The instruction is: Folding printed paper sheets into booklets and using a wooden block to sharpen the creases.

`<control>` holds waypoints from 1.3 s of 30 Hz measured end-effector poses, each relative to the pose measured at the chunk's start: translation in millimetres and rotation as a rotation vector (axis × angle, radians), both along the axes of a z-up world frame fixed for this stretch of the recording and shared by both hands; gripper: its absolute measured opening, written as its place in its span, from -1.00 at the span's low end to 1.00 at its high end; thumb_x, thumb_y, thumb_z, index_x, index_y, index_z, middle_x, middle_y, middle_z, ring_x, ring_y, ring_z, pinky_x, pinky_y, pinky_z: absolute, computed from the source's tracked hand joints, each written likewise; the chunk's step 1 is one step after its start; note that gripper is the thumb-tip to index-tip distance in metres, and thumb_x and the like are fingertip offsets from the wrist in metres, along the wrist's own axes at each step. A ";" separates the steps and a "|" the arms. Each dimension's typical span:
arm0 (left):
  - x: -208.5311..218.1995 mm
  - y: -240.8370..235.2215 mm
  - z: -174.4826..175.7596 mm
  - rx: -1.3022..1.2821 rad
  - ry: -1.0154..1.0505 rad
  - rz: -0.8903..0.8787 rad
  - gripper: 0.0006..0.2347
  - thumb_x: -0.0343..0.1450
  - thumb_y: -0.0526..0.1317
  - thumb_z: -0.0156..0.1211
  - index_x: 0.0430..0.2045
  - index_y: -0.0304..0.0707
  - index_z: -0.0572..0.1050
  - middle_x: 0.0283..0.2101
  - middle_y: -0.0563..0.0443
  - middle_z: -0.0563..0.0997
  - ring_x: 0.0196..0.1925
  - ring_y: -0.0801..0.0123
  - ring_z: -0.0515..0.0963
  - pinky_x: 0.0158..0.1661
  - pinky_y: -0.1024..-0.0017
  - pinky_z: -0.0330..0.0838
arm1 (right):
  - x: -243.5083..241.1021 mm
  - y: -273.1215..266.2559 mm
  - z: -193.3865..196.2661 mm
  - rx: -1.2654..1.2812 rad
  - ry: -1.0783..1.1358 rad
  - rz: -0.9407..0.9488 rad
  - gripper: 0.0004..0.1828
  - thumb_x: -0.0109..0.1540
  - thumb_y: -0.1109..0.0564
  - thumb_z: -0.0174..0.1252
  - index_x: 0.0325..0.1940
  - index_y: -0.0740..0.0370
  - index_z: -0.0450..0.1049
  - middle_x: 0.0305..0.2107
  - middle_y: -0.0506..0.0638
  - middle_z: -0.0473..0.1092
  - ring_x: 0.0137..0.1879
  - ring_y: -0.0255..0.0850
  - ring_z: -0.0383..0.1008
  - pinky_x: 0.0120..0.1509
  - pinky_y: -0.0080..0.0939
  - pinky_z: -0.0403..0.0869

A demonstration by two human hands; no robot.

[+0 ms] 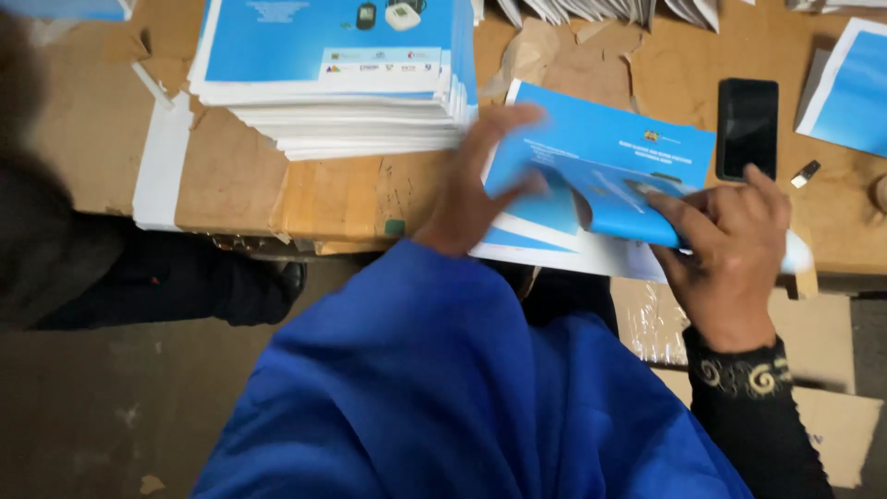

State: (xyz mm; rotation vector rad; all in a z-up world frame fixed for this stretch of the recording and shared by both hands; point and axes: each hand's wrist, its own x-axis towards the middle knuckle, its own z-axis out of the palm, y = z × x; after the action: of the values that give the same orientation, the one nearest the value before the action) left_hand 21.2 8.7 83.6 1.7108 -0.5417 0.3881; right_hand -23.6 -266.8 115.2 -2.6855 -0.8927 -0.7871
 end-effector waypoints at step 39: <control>-10.4 -14.8 32.8 -0.028 0.119 -0.034 -0.92 0.35 -0.29 0.23 -0.48 -0.16 0.44 -0.41 0.12 0.53 -0.33 0.44 0.54 -0.24 0.48 0.53 | -10.6 23.0 12.5 0.707 0.498 -0.200 -0.78 0.21 0.19 0.40 -0.21 0.33 0.49 -0.34 0.02 0.40 -0.20 -0.29 0.31 -0.10 -0.27 0.32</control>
State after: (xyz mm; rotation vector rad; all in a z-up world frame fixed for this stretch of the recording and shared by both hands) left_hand 10.8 -6.1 116.4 1.6840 -0.4758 0.2663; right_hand -34.2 -243.8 127.7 -2.1757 -0.1713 -0.3333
